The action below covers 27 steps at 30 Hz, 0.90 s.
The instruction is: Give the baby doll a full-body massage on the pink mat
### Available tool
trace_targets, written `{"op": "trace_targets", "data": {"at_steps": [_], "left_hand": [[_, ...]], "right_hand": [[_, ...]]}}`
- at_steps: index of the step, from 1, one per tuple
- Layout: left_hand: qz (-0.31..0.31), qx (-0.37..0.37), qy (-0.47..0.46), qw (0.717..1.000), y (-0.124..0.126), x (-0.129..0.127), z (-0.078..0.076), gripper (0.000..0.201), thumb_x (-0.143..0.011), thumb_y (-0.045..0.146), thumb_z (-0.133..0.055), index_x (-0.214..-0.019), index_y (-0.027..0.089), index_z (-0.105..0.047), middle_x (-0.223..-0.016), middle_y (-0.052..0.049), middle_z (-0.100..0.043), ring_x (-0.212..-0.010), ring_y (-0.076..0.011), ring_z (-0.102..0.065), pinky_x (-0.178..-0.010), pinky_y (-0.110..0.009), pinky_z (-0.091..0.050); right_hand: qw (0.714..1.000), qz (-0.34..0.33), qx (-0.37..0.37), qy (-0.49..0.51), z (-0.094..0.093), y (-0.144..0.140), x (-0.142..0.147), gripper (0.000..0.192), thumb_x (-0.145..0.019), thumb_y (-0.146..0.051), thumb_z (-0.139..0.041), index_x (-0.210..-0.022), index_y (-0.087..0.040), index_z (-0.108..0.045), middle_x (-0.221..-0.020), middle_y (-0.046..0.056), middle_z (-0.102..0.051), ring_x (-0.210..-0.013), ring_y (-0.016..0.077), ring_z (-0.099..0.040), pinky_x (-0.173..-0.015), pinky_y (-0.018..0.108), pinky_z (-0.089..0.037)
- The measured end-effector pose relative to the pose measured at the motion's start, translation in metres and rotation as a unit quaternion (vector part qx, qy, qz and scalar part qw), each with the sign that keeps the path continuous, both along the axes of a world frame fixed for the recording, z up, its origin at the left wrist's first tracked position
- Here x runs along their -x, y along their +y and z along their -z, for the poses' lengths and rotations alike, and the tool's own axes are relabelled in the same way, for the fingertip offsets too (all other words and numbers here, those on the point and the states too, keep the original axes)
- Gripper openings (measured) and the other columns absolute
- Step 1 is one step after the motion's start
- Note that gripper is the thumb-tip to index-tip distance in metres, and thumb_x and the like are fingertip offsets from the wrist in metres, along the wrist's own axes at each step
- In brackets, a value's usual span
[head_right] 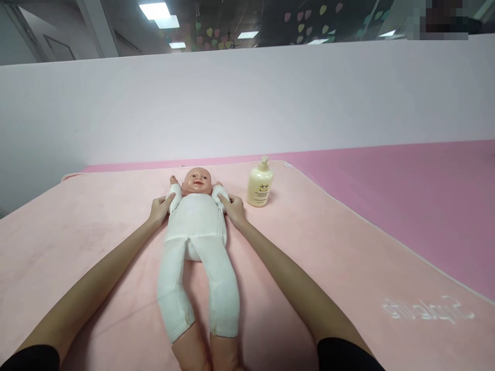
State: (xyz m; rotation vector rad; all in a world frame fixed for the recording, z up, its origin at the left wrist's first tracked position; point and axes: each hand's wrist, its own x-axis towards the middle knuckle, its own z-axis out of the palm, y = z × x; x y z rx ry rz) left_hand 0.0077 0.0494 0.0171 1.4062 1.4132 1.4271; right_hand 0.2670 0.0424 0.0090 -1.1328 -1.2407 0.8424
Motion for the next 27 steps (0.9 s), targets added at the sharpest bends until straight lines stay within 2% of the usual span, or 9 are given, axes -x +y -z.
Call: {"op": "trace_targets", "data": {"at_steps": [3, 7, 10, 13, 16, 19, 21, 24, 27], "left_hand": [[-0.036, 0.020, 0.091, 0.995, 0.008, -0.003, -0.004, 0.056, -0.073, 0.065, -0.054, -0.048, 0.017, -0.041, -0.047, 0.004, -0.035, -0.048, -0.0075, -0.029, -0.047, -0.024, -0.020], [-0.018, 0.042, 0.125, 0.991, 0.012, -0.001, -0.007, 0.057, -0.074, 0.067, -0.052, -0.048, 0.018, -0.040, -0.048, 0.003, -0.037, -0.049, -0.0081, -0.031, -0.049, -0.024, -0.021], [0.093, 0.057, 0.047, 0.993, 0.007, 0.011, -0.006, 0.053, -0.072, 0.067, -0.056, -0.059, 0.015, -0.053, -0.056, 0.000, -0.050, -0.054, -0.0099, -0.042, -0.053, -0.023, -0.030], [0.214, 0.060, -0.049, 0.974, -0.007, 0.026, -0.008, 0.048, -0.072, 0.058, -0.064, -0.086, 0.012, -0.064, -0.080, -0.006, -0.066, -0.072, -0.0151, -0.056, -0.069, -0.026, -0.042], [0.269, 0.062, -0.071, 0.958, -0.023, 0.036, -0.014, 0.043, -0.070, 0.044, -0.072, -0.102, 0.015, -0.066, -0.099, -0.008, -0.069, -0.091, -0.0188, -0.060, -0.085, -0.030, -0.044], [0.288, 0.086, -0.059, 0.952, -0.029, 0.039, -0.016, 0.038, -0.059, 0.028, -0.080, -0.094, 0.015, -0.071, -0.097, -0.008, -0.070, -0.099, -0.0233, -0.060, -0.092, -0.036, -0.043], [0.292, 0.089, -0.065, 0.950, -0.027, 0.040, -0.014, 0.028, -0.049, 0.019, -0.082, -0.076, 0.015, -0.073, -0.091, -0.009, -0.070, -0.108, -0.0267, -0.058, -0.095, -0.039, -0.042], [0.296, 0.065, -0.083, 0.949, -0.021, 0.043, -0.008, 0.017, -0.043, 0.013, -0.082, -0.052, 0.016, -0.067, -0.080, -0.008, -0.070, -0.115, -0.0285, -0.055, -0.098, -0.042, -0.041], [0.306, 0.059, -0.080, 0.947, -0.019, 0.047, -0.007, 0.017, -0.045, 0.012, -0.082, -0.055, 0.016, -0.070, -0.083, -0.009, -0.070, -0.115, -0.0283, -0.055, -0.098, -0.041, -0.042]], "right_hand": [[0.998, 0.029, 0.019, -0.059, 0.002, 0.010, 0.001, 0.043, -0.068, -0.057, -0.059, -0.057, -0.016, -0.052, -0.053, -0.004, -0.041, -0.054, 0.0094, -0.034, -0.049, 0.023, -0.025], [0.996, 0.033, 0.042, -0.073, 0.004, 0.011, -0.001, 0.043, -0.067, -0.058, -0.059, -0.057, -0.017, -0.052, -0.053, -0.004, -0.042, -0.054, 0.0097, -0.035, -0.050, 0.023, -0.026], [0.999, 0.018, 0.032, -0.012, 0.004, 0.001, -0.005, 0.042, -0.067, -0.057, -0.062, -0.064, -0.015, -0.058, -0.059, -0.002, -0.050, -0.057, 0.0105, -0.042, -0.053, 0.023, -0.031], [0.995, -0.045, 0.027, 0.081, 0.003, -0.013, -0.013, 0.038, -0.065, -0.051, -0.070, -0.076, -0.015, -0.065, -0.071, 0.001, -0.061, -0.068, 0.0132, -0.053, -0.063, 0.025, -0.041], [0.983, -0.105, 0.042, 0.143, 0.003, -0.028, -0.022, 0.033, -0.059, -0.039, -0.077, -0.082, -0.017, -0.069, -0.084, 0.003, -0.068, -0.081, 0.0174, -0.060, -0.077, 0.030, -0.047], [0.981, -0.114, 0.057, 0.143, 0.003, -0.044, -0.029, 0.026, -0.054, -0.029, -0.079, -0.077, -0.020, -0.071, -0.092, 0.005, -0.069, -0.091, 0.0220, -0.062, -0.086, 0.038, -0.048], [0.986, -0.107, 0.046, 0.115, 0.003, -0.053, -0.032, 0.018, -0.054, -0.026, -0.077, -0.071, -0.021, -0.071, -0.097, 0.006, -0.069, -0.099, 0.0237, -0.061, -0.093, 0.039, -0.046], [0.989, -0.112, 0.030, 0.092, 0.002, -0.061, -0.035, 0.009, -0.057, -0.025, -0.074, -0.063, -0.023, -0.069, -0.099, 0.006, -0.068, -0.107, 0.0236, -0.059, -0.098, 0.039, -0.042], [0.983, -0.139, 0.045, 0.107, 0.000, -0.060, -0.039, 0.012, -0.059, -0.028, -0.074, -0.068, -0.022, -0.068, -0.101, 0.007, -0.068, -0.105, 0.0245, -0.059, -0.094, 0.039, -0.045]]}}
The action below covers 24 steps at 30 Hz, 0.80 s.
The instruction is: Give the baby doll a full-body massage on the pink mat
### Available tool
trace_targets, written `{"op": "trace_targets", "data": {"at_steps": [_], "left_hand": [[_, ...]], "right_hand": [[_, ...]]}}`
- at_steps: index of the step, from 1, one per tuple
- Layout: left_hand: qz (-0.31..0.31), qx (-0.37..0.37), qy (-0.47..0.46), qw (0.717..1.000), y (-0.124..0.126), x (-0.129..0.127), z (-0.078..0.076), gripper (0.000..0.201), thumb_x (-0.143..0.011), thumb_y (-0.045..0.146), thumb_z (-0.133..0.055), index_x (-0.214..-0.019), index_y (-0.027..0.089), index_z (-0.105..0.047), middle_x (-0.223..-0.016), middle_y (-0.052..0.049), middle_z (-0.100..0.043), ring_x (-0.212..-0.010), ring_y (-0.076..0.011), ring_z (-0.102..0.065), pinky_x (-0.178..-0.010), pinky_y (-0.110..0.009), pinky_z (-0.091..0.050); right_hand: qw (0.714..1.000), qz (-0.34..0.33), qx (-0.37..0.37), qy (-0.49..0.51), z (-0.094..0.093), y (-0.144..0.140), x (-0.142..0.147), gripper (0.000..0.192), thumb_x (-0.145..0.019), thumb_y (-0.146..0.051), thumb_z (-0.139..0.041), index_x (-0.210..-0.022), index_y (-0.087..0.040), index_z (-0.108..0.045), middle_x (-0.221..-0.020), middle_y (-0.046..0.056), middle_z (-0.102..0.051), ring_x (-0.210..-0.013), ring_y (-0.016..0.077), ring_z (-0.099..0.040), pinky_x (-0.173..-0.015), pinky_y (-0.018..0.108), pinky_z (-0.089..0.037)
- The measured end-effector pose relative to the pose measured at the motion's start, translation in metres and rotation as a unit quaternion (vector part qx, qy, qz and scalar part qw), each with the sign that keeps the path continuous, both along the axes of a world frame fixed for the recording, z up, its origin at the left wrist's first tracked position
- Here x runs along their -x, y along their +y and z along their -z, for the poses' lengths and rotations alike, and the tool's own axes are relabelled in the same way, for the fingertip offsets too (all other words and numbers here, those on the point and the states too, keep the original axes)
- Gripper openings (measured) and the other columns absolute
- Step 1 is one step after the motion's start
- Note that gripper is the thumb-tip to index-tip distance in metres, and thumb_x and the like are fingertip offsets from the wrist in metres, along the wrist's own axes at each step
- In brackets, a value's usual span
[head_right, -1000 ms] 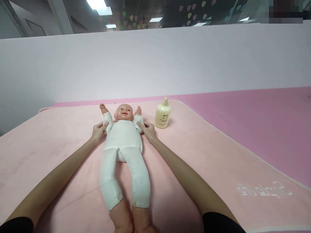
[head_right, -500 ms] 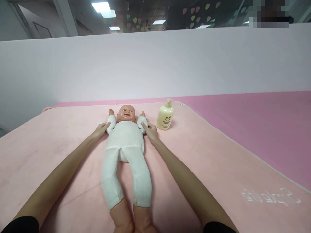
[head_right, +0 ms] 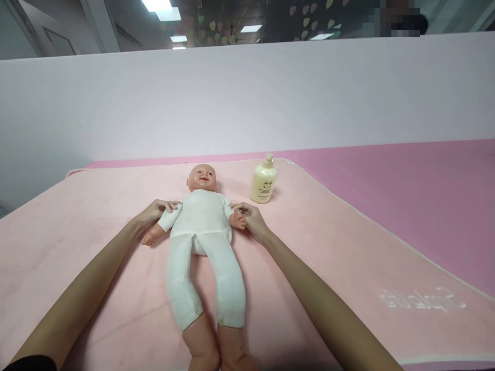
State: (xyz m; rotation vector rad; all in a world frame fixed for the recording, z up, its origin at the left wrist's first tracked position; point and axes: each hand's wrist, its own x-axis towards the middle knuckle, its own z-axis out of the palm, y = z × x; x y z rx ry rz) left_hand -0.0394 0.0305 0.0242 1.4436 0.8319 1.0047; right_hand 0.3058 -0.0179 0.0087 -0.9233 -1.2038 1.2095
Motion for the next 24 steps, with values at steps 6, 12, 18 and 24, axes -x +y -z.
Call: {"op": "trace_targets", "data": {"at_steps": [6, 12, 18, 24], "left_hand": [[0.005, 0.049, -0.010, 0.999, 0.000, -0.001, -0.007, 0.032, -0.063, 0.030, -0.078, -0.090, 0.013, -0.074, -0.094, -0.010, -0.071, -0.092, -0.0217, -0.063, -0.086, -0.034, -0.046], [-0.203, 0.023, 0.033, 0.978, 0.009, -0.027, 0.001, 0.046, -0.069, 0.056, -0.067, -0.068, 0.011, -0.069, -0.068, -0.006, -0.065, -0.065, -0.0147, -0.055, -0.062, -0.026, -0.040], [-0.350, -0.022, 0.123, 0.928, 0.015, -0.042, 0.009, 0.054, -0.068, 0.064, -0.063, -0.048, 0.014, -0.056, -0.045, 0.001, -0.044, -0.050, -0.0100, -0.041, -0.049, -0.024, -0.025], [-0.193, -0.016, 0.034, 0.980, -0.001, -0.032, 0.001, 0.045, -0.069, 0.057, -0.067, -0.071, 0.012, -0.068, -0.065, -0.003, -0.062, -0.061, -0.0118, -0.051, -0.058, -0.023, -0.037]], "right_hand": [[0.998, -0.045, -0.001, 0.049, -0.002, 0.018, 0.004, 0.034, -0.064, -0.039, -0.077, -0.091, -0.020, -0.068, -0.100, 0.005, -0.067, -0.096, 0.0217, -0.060, -0.087, 0.034, -0.047], [0.994, 0.064, 0.001, -0.084, 0.000, 0.046, 0.024, 0.048, -0.067, -0.062, -0.068, -0.068, -0.015, -0.064, -0.067, 0.002, -0.060, -0.064, 0.0134, -0.051, -0.059, 0.024, -0.039], [0.965, 0.158, 0.026, -0.207, -0.002, 0.065, 0.031, 0.056, -0.064, -0.069, -0.062, -0.048, -0.018, -0.045, -0.048, -0.002, -0.041, -0.050, 0.0092, -0.035, -0.048, 0.024, -0.025], [0.995, 0.036, 0.023, -0.092, 0.001, 0.055, 0.016, 0.051, -0.063, -0.066, -0.069, -0.071, -0.016, -0.067, -0.072, 0.004, -0.065, -0.068, 0.0157, -0.055, -0.063, 0.026, -0.042]]}}
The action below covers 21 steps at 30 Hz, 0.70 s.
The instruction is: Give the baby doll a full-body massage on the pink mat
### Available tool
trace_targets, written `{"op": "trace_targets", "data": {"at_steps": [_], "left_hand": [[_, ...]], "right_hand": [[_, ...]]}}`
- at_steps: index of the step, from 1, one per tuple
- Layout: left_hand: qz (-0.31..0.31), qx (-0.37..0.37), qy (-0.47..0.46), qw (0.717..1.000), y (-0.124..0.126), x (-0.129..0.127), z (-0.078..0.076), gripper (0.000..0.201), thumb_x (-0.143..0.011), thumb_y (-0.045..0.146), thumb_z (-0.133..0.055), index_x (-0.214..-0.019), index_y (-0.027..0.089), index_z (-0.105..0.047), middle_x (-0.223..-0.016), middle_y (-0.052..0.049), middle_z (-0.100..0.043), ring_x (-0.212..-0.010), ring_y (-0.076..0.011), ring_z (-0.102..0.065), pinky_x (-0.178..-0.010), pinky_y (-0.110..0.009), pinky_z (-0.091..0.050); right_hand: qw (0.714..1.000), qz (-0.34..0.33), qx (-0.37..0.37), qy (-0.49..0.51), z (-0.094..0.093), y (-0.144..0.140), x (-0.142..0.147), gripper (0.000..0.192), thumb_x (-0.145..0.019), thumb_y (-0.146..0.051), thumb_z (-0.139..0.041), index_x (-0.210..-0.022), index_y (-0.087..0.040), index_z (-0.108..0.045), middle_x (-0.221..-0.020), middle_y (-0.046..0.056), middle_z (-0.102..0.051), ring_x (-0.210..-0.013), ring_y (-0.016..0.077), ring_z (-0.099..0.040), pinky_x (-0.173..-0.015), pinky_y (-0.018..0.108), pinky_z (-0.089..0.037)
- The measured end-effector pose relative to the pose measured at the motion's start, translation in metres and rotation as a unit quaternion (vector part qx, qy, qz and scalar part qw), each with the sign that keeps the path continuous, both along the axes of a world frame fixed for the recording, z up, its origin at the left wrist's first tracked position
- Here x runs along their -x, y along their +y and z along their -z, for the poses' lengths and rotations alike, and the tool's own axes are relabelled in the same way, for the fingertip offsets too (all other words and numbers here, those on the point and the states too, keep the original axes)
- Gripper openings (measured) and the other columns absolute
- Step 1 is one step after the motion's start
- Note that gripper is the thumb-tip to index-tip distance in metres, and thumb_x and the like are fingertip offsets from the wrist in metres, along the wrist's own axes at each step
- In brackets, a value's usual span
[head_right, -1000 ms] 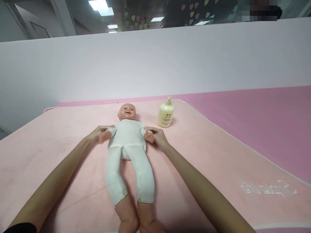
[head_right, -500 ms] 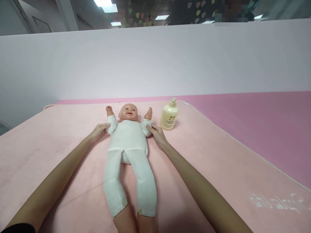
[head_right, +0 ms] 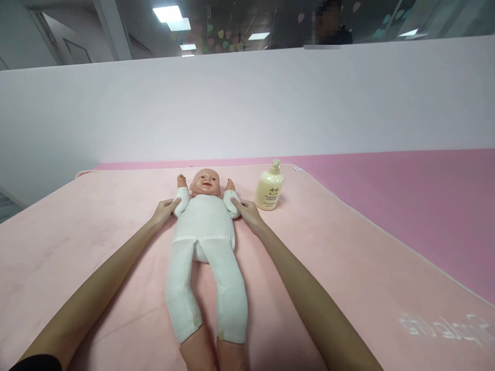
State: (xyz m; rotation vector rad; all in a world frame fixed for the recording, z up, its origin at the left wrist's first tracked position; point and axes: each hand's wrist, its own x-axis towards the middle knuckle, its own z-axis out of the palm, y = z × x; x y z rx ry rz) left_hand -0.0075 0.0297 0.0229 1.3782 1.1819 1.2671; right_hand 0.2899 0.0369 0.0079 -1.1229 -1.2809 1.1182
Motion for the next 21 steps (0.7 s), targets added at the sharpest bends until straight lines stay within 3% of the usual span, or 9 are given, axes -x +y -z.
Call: {"op": "trace_targets", "data": {"at_steps": [3, 7, 10, 12, 16, 21], "left_hand": [[0.077, 0.006, -0.020, 0.997, -0.010, 0.009, -0.005, 0.040, -0.066, 0.045, -0.075, -0.088, 0.013, -0.072, -0.083, -0.006, -0.069, -0.075, -0.0154, -0.059, -0.072, -0.026, -0.044], [0.120, 0.026, -0.012, 0.992, -0.013, 0.019, -0.005, 0.041, -0.057, 0.029, -0.081, -0.095, 0.014, -0.074, -0.097, -0.010, -0.071, -0.091, -0.0225, -0.063, -0.084, -0.034, -0.047], [0.142, 0.024, -0.024, 0.989, -0.008, 0.024, 0.000, 0.037, -0.050, 0.016, -0.079, -0.087, 0.016, -0.076, -0.108, -0.011, -0.069, -0.115, -0.0275, -0.056, -0.099, -0.039, -0.042], [0.152, 0.012, -0.038, 0.988, -0.004, 0.027, 0.003, 0.029, -0.047, 0.009, -0.075, -0.075, 0.017, -0.076, -0.105, -0.010, -0.070, -0.124, -0.0278, -0.050, -0.106, -0.041, -0.037], [0.153, 0.015, -0.065, 0.986, -0.003, 0.028, 0.004, 0.024, -0.044, 0.005, -0.072, -0.064, 0.017, -0.073, -0.097, -0.008, -0.071, -0.121, -0.0287, -0.052, -0.105, -0.042, -0.039], [0.131, 0.049, -0.067, 0.988, -0.009, 0.023, -0.004, 0.037, -0.055, 0.024, -0.079, -0.090, 0.014, -0.074, -0.099, -0.010, -0.071, -0.096, -0.0240, -0.062, -0.089, -0.036, -0.047]], "right_hand": [[0.998, -0.043, -0.003, 0.037, 0.000, -0.009, -0.007, 0.048, -0.062, -0.059, -0.074, -0.085, -0.016, -0.073, -0.087, 0.006, -0.070, -0.082, 0.0198, -0.060, -0.077, 0.031, -0.046], [0.993, -0.109, -0.005, 0.037, -0.005, -0.024, -0.014, 0.044, -0.062, -0.047, -0.078, -0.095, -0.018, -0.073, -0.099, 0.007, -0.070, -0.094, 0.0230, -0.062, -0.090, 0.037, -0.046], [0.992, -0.125, 0.003, 0.016, -0.005, -0.033, -0.019, 0.038, -0.058, -0.038, -0.080, -0.090, -0.019, -0.074, -0.098, 0.007, -0.070, -0.096, 0.0252, -0.062, -0.092, 0.041, -0.046], [0.993, -0.112, -0.022, 0.006, -0.003, -0.036, -0.023, 0.028, -0.056, -0.035, -0.080, -0.079, -0.020, -0.075, -0.099, 0.007, -0.070, -0.100, 0.0262, -0.061, -0.094, 0.042, -0.045], [0.993, -0.088, -0.075, -0.008, 0.000, -0.036, -0.024, 0.016, -0.055, -0.035, -0.077, -0.060, -0.022, -0.071, -0.096, 0.007, -0.070, -0.101, 0.0247, -0.061, -0.099, 0.042, -0.042], [0.995, -0.099, -0.030, 0.008, -0.007, -0.035, -0.017, 0.032, -0.057, -0.041, -0.077, -0.079, -0.019, -0.072, -0.089, 0.006, -0.070, -0.089, 0.0226, -0.062, -0.086, 0.038, -0.047]]}}
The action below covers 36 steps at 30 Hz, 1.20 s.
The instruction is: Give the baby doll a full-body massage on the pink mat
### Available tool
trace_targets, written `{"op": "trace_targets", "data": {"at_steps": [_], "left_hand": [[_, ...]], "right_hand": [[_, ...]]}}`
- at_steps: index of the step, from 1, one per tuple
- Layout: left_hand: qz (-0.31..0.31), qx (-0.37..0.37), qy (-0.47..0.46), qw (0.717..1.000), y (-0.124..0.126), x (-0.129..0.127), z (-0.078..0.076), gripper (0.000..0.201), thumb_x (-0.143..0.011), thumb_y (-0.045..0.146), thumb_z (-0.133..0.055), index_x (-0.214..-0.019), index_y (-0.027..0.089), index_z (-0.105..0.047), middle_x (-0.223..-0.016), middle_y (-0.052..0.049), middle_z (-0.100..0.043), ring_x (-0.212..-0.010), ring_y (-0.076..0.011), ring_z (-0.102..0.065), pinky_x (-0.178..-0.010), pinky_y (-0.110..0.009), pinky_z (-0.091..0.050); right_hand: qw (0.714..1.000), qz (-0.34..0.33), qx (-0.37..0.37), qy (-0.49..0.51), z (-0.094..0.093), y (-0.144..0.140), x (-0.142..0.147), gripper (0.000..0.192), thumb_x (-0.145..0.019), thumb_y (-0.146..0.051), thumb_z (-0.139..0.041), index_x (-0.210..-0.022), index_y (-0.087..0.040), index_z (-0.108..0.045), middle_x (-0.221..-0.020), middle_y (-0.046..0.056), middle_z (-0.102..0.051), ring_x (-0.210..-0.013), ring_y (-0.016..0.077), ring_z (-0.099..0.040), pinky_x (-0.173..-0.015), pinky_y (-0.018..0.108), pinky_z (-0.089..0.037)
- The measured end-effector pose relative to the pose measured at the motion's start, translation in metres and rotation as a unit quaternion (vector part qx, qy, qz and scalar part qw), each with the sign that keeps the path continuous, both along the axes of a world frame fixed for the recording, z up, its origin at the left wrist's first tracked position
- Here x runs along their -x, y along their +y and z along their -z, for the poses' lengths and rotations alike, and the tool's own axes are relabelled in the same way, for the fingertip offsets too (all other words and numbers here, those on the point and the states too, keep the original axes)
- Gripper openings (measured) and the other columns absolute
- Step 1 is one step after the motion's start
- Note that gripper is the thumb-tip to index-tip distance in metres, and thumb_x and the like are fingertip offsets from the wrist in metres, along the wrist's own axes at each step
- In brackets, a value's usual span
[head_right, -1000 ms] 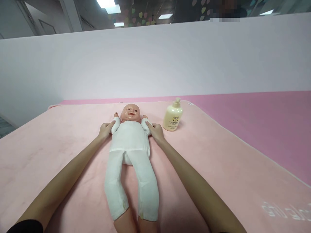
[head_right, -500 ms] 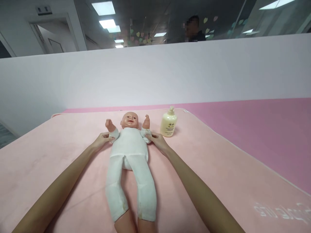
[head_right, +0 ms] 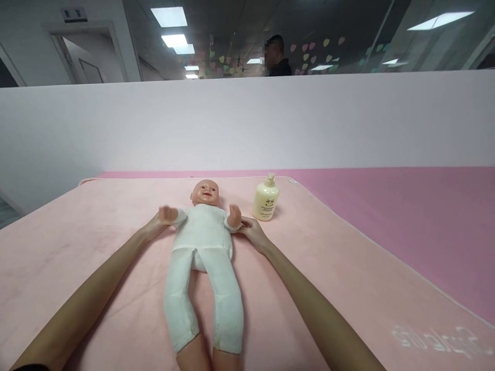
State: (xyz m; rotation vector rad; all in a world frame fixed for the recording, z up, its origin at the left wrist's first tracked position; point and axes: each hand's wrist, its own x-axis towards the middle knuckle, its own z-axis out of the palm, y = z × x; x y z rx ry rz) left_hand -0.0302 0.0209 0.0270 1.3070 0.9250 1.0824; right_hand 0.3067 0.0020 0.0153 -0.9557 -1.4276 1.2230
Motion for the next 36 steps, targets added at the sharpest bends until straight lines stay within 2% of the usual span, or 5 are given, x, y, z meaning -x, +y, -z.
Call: {"op": "trace_targets", "data": {"at_steps": [6, 13, 23, 28, 36], "left_hand": [[-0.049, -0.006, 0.031, 0.998, 0.006, -0.016, 0.001, 0.045, -0.068, 0.054, -0.070, -0.079, 0.011, -0.070, -0.078, -0.009, -0.068, -0.070, -0.0157, -0.058, -0.068, -0.027, -0.042], [-0.310, -0.052, 0.194, 0.929, 0.019, -0.041, 0.009, 0.057, -0.069, 0.065, -0.061, -0.043, 0.017, -0.045, -0.042, 0.004, -0.036, -0.047, -0.0076, -0.031, -0.049, -0.025, -0.019], [-0.031, -0.029, 0.049, 0.998, -0.010, -0.013, 0.001, 0.041, -0.058, 0.039, -0.080, -0.088, 0.013, -0.073, -0.089, -0.007, -0.070, -0.079, -0.0169, -0.061, -0.074, -0.028, -0.045], [-0.037, -0.013, -0.008, 0.999, -0.013, -0.007, 0.001, 0.039, -0.042, 0.020, -0.084, -0.079, 0.015, -0.074, -0.109, -0.009, -0.069, -0.106, -0.0240, -0.059, -0.091, -0.032, -0.045], [-0.127, -0.038, 0.001, 0.991, 0.002, -0.031, 0.006, 0.042, -0.065, 0.053, -0.072, -0.072, 0.012, -0.066, -0.068, -0.004, -0.063, -0.062, -0.0129, -0.053, -0.060, -0.025, -0.039]], "right_hand": [[0.995, 0.065, -0.027, -0.075, 0.001, 0.017, 0.016, 0.043, -0.067, -0.058, -0.066, -0.071, -0.015, -0.065, -0.072, 0.003, -0.064, -0.070, 0.0169, -0.055, -0.067, 0.028, -0.042], [0.945, 0.224, -0.024, -0.236, 0.006, 0.045, 0.035, 0.040, -0.073, -0.054, -0.053, -0.064, -0.016, -0.060, -0.060, 0.002, -0.056, -0.060, 0.0151, -0.048, -0.057, 0.026, -0.033], [0.999, 0.044, 0.001, -0.001, 0.007, -0.006, 0.004, 0.032, -0.056, -0.041, -0.076, -0.080, -0.019, -0.073, -0.093, 0.007, -0.071, -0.091, 0.0245, -0.062, -0.087, 0.040, -0.047], [0.999, 0.035, -0.027, 0.009, 0.002, -0.023, -0.003, 0.026, -0.054, -0.035, -0.079, -0.076, -0.022, -0.075, -0.102, 0.009, -0.069, -0.107, 0.0273, -0.059, -0.098, 0.043, -0.042], [0.999, 0.038, -0.011, -0.017, 0.002, 0.003, 0.013, 0.046, -0.065, -0.055, -0.071, -0.088, -0.016, -0.069, -0.090, 0.006, -0.069, -0.085, 0.0208, -0.060, -0.078, 0.032, -0.046]]}}
